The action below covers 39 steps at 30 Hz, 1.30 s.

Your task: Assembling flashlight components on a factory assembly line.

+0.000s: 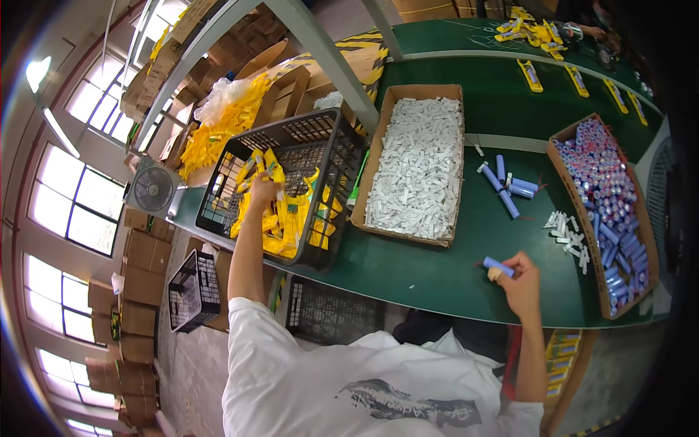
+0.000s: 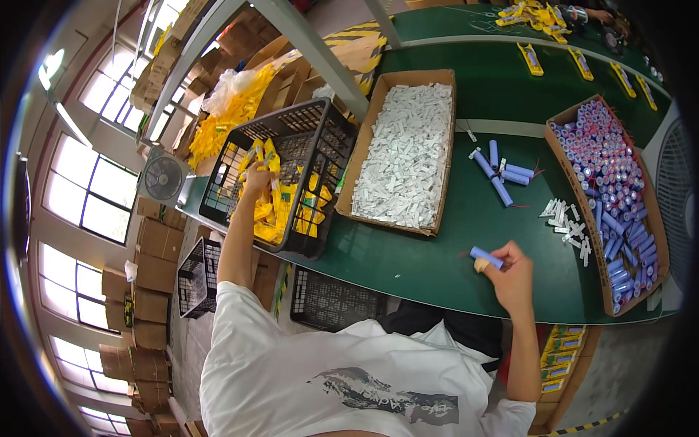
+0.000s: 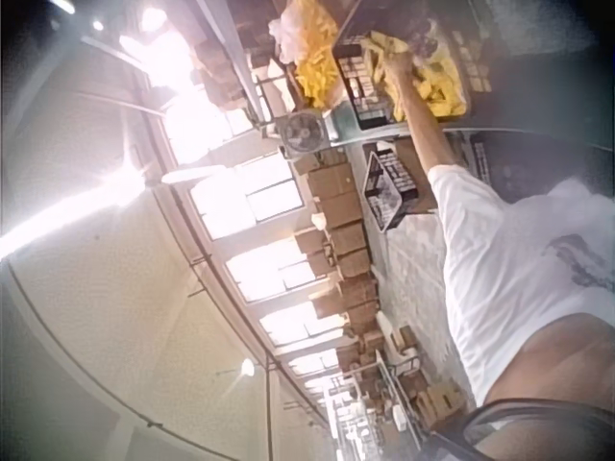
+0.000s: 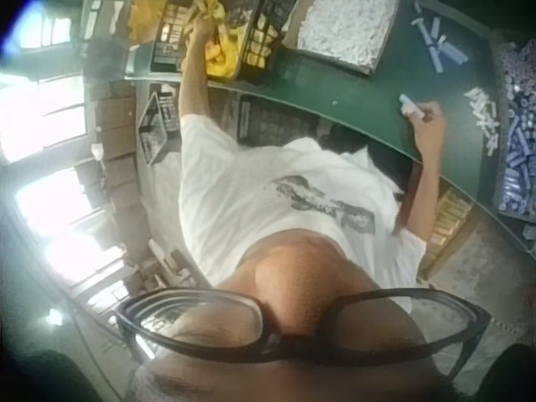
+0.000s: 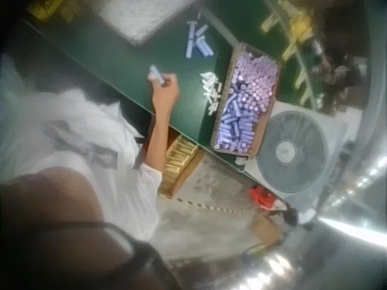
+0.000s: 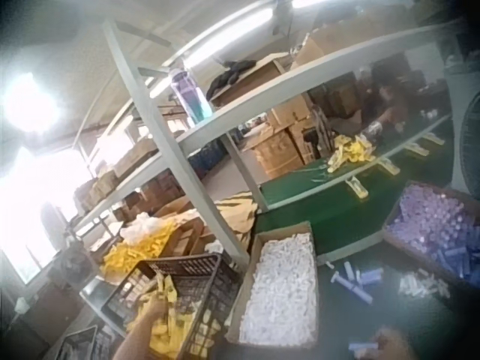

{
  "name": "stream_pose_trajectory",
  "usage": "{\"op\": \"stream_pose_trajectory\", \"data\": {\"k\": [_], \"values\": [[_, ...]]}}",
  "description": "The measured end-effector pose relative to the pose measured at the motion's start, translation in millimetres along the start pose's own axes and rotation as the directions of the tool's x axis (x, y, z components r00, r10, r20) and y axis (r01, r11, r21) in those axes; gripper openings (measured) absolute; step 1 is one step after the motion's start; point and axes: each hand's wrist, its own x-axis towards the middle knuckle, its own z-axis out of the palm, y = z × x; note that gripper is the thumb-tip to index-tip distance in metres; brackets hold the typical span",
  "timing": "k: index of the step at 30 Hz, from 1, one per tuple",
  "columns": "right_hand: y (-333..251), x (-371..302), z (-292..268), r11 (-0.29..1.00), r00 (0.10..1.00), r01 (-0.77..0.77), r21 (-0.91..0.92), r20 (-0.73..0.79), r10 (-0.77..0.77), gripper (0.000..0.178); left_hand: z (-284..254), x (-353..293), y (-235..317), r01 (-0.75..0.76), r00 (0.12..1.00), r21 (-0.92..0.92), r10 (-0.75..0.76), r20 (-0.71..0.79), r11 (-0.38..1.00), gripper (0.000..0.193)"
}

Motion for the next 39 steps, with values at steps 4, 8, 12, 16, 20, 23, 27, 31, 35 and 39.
{"op": "stream_pose_trajectory", "data": {"k": [4,8,12,16,20,23,27,31,35,39], "values": [[-28,-14,11,0.909,0.993,0.105,-0.402,0.085,-0.077,0.029,-44,3,7,-0.366,0.916,-0.158,0.325,-0.233,0.917,0.071],[-49,-13,7,0.624,0.917,0.39,-0.678,0.223,-0.33,0.029,-71,-107,122,-0.639,0.698,-0.191,0.458,-0.551,0.745,0.08],[-54,-20,-4,0.563,0.947,0.314,-0.765,0.21,-0.243,0.032,-56,-230,181,-0.639,0.768,-0.607,0.449,-0.457,0.474,0.08],[-64,0,-6,0.525,0.941,0.337,-0.782,0.252,-0.227,0.03,59,-372,177,-0.251,0.916,-0.826,0.4,-0.034,0.505,0.064],[-69,10,-8,0.762,0.963,0.223,-0.608,0.019,-0.267,0.031,164,-430,170,0.296,0.895,-0.802,0.143,0.423,0.519,0.034],[-44,-6,-15,0.977,0.963,0.175,-0.119,-0.186,-0.195,0.03,197,-433,165,0.269,0.9,-0.721,0.101,0.425,0.639,0.034],[-20,-25,-16,0.979,0.959,0.15,-0.138,-0.221,-0.178,0.034,179,-432,163,-0.581,0.81,-0.055,0.584,0.06,0.812,0.058],[-3,-29,-18,0.991,0.952,0.111,-0.076,-0.278,-0.128,0.035,162,-448,188,-0.743,0.661,0.11,0.75,-0.026,0.66,0.048],[-11,-28,-15,0.993,0.958,0.114,-0.034,-0.261,-0.119,0.035,186,-439,217,-0.854,0.488,-0.07,0.841,0.234,0.515,0.045],[-15,-26,-16,0.974,0.955,0.184,-0.131,-0.212,-0.209,0.032,209,-427,213,-0.903,0.413,-0.009,0.871,0.264,0.431,0.033]]}}
